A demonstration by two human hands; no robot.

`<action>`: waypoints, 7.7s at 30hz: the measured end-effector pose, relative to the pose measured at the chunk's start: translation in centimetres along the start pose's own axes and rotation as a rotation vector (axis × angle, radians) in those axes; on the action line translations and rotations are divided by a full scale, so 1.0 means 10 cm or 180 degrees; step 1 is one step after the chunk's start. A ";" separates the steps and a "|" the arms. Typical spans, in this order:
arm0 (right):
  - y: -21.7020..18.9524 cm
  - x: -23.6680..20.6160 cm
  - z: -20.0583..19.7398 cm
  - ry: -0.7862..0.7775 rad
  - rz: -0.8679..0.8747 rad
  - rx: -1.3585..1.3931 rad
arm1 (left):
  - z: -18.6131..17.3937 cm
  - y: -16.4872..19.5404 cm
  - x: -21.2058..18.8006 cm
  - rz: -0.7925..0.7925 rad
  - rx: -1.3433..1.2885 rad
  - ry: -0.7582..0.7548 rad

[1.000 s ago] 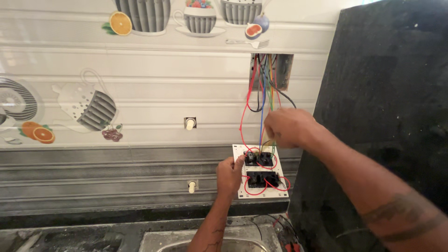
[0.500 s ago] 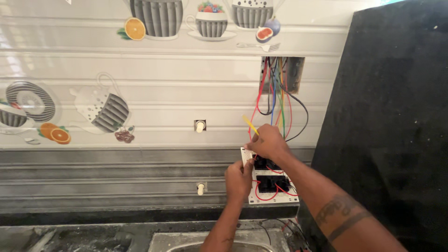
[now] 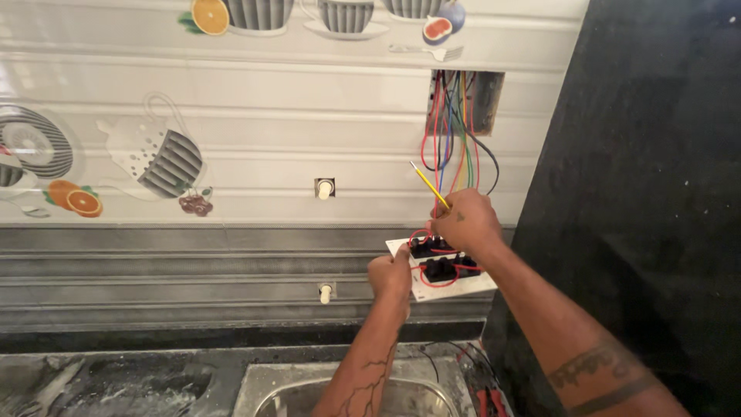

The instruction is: The person connects wires to a white switch plate using a screwdriver and pliers, then fits the plate toward a wall box.

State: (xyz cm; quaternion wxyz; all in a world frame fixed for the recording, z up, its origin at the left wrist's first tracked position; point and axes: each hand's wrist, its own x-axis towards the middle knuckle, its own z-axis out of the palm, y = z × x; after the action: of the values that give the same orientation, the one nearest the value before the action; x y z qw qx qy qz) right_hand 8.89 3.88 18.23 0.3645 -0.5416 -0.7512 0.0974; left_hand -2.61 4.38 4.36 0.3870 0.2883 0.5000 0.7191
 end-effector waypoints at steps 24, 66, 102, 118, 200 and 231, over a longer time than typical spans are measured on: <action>-0.02 -0.01 -0.08 -0.0008 0.0203 -0.0075 | 0.31 0.25 -0.21 -0.0709 -0.0892 0.0274; 0.29 0.09 0.11 -0.0086 0.0380 0.2051 | 0.22 0.49 -0.23 0.0337 -0.0779 -0.0964; -0.34 -0.18 -1.15 -0.0102 -0.0622 -0.0300 | 0.27 0.36 -0.09 0.1277 -0.1585 -0.0767; -0.45 0.01 -1.19 -0.0570 -0.1643 -0.1366 | 0.19 0.28 -0.08 0.1307 -0.0836 -0.0674; -0.19 0.20 -0.99 -0.0896 -0.1825 -0.1418 | 0.03 0.23 -0.08 0.1009 -0.0467 -0.1039; -0.15 0.21 -0.91 -0.0993 -0.1585 -0.1169 | -0.03 0.17 -0.03 0.0946 -0.0579 -0.0993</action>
State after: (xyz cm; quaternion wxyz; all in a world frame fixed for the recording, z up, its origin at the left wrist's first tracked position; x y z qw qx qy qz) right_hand 13.38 2.86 26.50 0.1544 -0.3767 -0.9120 -0.0498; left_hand -3.10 3.66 5.84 0.3738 0.4303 0.3194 0.7570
